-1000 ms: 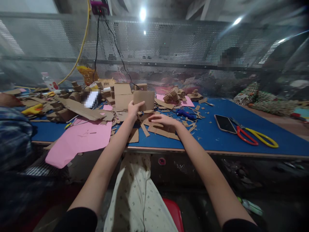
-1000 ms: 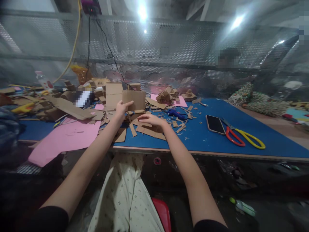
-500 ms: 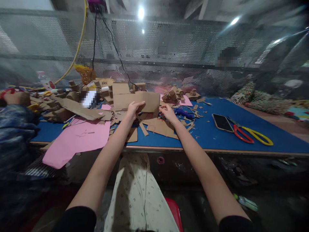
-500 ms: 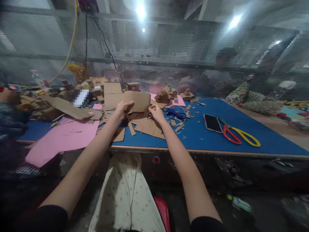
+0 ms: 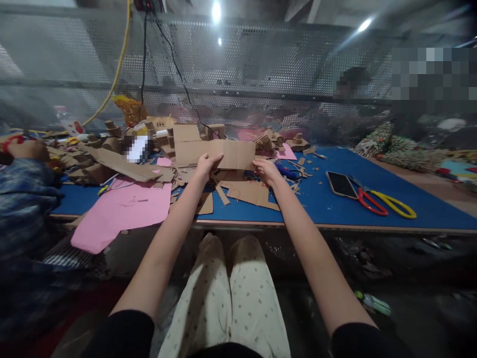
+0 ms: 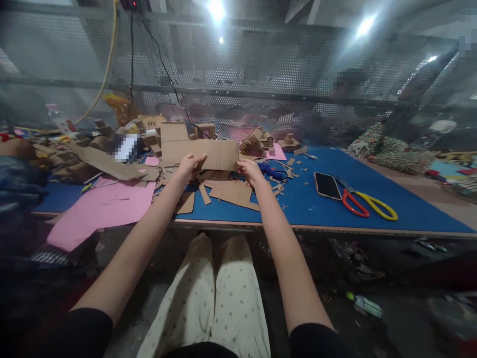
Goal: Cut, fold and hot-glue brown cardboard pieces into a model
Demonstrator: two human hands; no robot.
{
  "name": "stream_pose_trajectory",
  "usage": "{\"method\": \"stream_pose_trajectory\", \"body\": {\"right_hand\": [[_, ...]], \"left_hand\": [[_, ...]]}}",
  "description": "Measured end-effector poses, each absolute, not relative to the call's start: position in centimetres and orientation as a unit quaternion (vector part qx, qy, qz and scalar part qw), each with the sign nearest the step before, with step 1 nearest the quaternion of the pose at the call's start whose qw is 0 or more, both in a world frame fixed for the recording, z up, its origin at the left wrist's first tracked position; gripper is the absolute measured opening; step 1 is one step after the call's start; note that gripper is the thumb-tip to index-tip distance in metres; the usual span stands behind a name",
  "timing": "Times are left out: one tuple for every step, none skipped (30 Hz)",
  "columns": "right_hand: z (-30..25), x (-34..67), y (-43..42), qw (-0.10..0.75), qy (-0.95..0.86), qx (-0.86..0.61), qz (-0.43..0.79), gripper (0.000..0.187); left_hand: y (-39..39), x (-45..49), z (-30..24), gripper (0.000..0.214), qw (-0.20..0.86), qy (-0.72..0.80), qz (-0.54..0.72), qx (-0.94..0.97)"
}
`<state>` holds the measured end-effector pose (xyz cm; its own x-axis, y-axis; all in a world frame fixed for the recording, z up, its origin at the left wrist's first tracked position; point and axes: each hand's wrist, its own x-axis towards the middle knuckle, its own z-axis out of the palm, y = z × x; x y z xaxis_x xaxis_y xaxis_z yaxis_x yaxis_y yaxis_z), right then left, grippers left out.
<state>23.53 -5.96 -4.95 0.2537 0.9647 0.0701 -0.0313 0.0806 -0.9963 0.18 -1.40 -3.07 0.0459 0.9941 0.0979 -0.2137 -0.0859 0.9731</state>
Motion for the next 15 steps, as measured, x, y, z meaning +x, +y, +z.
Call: {"method": "stream_pose_trajectory", "body": {"right_hand": [[-4.8,23.6,-6.1,0.593,-0.436,-0.527,0.425,0.022],[-4.7,23.7,-6.2,0.596,-0.435,-0.524,0.425,0.023],[-4.7,23.7,-6.3,0.6,-0.435,-0.522,0.422,0.024],[-4.7,23.7,-6.3,0.605,-0.436,-0.52,0.417,0.025],[-4.7,23.6,-6.3,0.609,-0.438,-0.519,0.41,0.025],[-4.7,23.6,-6.3,0.614,-0.44,-0.518,0.401,0.026],[-4.8,23.5,-6.3,0.618,-0.441,-0.519,0.392,0.027],[-4.9,23.5,-6.2,0.622,-0.441,-0.522,0.383,0.029],[-5.0,23.4,-6.2,0.625,-0.442,-0.525,0.374,0.031],[-5.1,23.4,-6.2,0.627,-0.442,-0.528,0.365,0.033],[-5.1,23.3,-6.1,0.63,-0.442,-0.53,0.357,0.034],[-5.1,23.2,-6.1,0.632,-0.442,-0.53,0.351,0.035],[-5.0,23.1,-6.1,0.634,-0.443,-0.528,0.35,0.036],[-4.9,23.0,-6.1,0.635,-0.445,-0.524,0.352,0.036],[-4.8,22.9,-6.2,0.635,-0.447,-0.518,0.359,0.036]], "left_hand": [[-1.5,0.2,-3.1,0.044,0.534,0.402,0.561,0.487],[-1.5,0.2,-3.2,0.044,0.529,0.397,0.563,0.496],[-1.5,0.3,-3.4,0.045,0.523,0.393,0.564,0.504],[-1.4,0.3,-3.5,0.046,0.514,0.394,0.566,0.51],[-1.3,0.4,-3.7,0.047,0.501,0.4,0.568,0.516],[-1.1,0.4,-3.9,0.047,0.484,0.409,0.571,0.522],[-0.8,0.5,-4.1,0.046,0.462,0.42,0.574,0.53],[-0.6,0.5,-4.3,0.044,0.439,0.43,0.576,0.539],[-0.4,0.5,-4.5,0.043,0.416,0.44,0.577,0.548],[-0.2,0.4,-4.6,0.041,0.395,0.449,0.578,0.555],[0.0,0.3,-4.7,0.04,0.378,0.458,0.578,0.56],[0.1,0.3,-4.8,0.039,0.367,0.465,0.578,0.562],[0.1,0.2,-4.9,0.039,0.361,0.471,0.578,0.56],[0.1,0.1,-4.9,0.038,0.361,0.475,0.58,0.555],[0.1,0.0,-4.8,0.038,0.365,0.476,0.584,0.547]]}}
